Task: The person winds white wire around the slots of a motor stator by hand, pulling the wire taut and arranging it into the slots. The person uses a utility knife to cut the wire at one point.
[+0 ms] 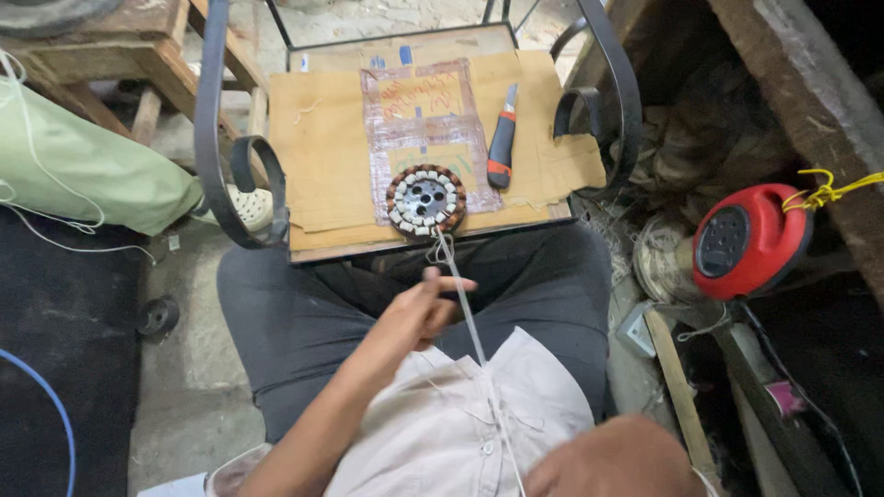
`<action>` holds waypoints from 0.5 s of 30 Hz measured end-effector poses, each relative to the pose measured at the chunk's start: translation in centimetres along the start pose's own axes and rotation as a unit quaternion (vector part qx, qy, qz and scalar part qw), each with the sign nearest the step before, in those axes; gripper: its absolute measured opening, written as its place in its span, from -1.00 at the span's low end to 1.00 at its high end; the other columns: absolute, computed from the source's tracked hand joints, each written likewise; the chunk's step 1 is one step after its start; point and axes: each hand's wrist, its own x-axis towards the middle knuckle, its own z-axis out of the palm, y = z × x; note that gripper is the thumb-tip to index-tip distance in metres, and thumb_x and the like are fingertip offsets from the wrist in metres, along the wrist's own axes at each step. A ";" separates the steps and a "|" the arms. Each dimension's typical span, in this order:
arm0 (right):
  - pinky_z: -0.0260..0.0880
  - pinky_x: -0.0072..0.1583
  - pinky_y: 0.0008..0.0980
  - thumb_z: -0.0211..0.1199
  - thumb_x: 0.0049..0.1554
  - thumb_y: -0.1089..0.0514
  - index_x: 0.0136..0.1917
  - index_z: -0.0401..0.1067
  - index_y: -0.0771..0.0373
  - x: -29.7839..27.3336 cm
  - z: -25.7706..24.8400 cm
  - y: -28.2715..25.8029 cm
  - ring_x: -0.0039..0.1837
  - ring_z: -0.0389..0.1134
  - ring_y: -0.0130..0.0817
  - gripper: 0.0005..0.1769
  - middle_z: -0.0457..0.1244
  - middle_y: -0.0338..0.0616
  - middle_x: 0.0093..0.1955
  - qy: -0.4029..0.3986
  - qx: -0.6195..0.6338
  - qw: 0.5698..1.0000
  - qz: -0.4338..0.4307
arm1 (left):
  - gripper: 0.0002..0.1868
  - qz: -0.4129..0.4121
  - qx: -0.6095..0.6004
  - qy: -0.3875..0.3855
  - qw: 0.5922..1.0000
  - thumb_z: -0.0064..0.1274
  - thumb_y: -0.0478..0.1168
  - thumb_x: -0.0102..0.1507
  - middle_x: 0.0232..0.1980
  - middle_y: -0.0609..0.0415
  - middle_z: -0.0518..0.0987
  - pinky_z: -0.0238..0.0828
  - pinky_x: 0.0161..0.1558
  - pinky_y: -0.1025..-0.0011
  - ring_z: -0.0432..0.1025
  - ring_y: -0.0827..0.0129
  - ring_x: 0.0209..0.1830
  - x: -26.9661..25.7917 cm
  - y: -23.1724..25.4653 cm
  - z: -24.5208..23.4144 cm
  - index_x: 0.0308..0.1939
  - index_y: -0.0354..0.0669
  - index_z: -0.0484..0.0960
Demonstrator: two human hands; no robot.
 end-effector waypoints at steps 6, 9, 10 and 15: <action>0.39 0.10 -0.20 -0.10 0.40 -0.39 -0.14 0.43 0.24 -0.6 -4.9 3.2 0.02 0.42 -0.17 -0.31 0.34 -0.08 -0.08 0.307 0.004 0.940 0.151 | -0.65 0.294 0.093 -0.158 0.938 -0.08 0.04 0.53 -0.33 0.20 0.53 0.27 -0.31 0.45 0.36 0.55 -0.37 -2.9 0.2 4.3 -0.12 -0.12 0.62; 0.45 0.12 -0.37 -0.19 0.33 -0.16 0.05 0.45 0.28 2.6 -6.8 7.5 -0.03 0.42 -0.40 -0.46 0.38 -0.15 -0.12 0.571 0.095 0.744 0.334 | -0.79 0.391 0.299 -0.287 0.822 -0.03 -0.07 0.49 -0.29 0.05 0.61 0.52 -0.14 0.30 0.56 0.20 -0.26 -6.7 0.2 5.9 -0.11 -0.06 0.63; 0.44 0.13 -0.39 -0.18 0.31 -0.12 0.11 0.43 0.22 3.4 -6.6 8.3 -0.01 0.43 -0.44 -0.52 0.39 -0.18 -0.11 0.562 0.122 0.746 0.336 | -0.79 0.383 0.355 -0.291 0.801 0.00 -0.08 0.48 -0.33 0.03 0.60 0.50 -0.17 0.27 0.55 0.16 -0.30 -7.3 0.4 6.3 -0.13 -0.07 0.63; 0.39 0.02 -0.36 0.04 0.42 0.05 0.02 0.43 0.38 5.1 -6.3 8.5 -0.14 0.29 -0.47 -0.66 0.28 -0.21 -0.20 0.549 0.109 0.787 0.259 | -0.79 0.363 0.454 -0.255 0.772 0.09 -0.06 0.39 -0.38 0.00 0.61 0.41 -0.28 0.19 0.53 0.05 -0.36 -6.4 1.8 5.9 -0.18 -0.09 0.66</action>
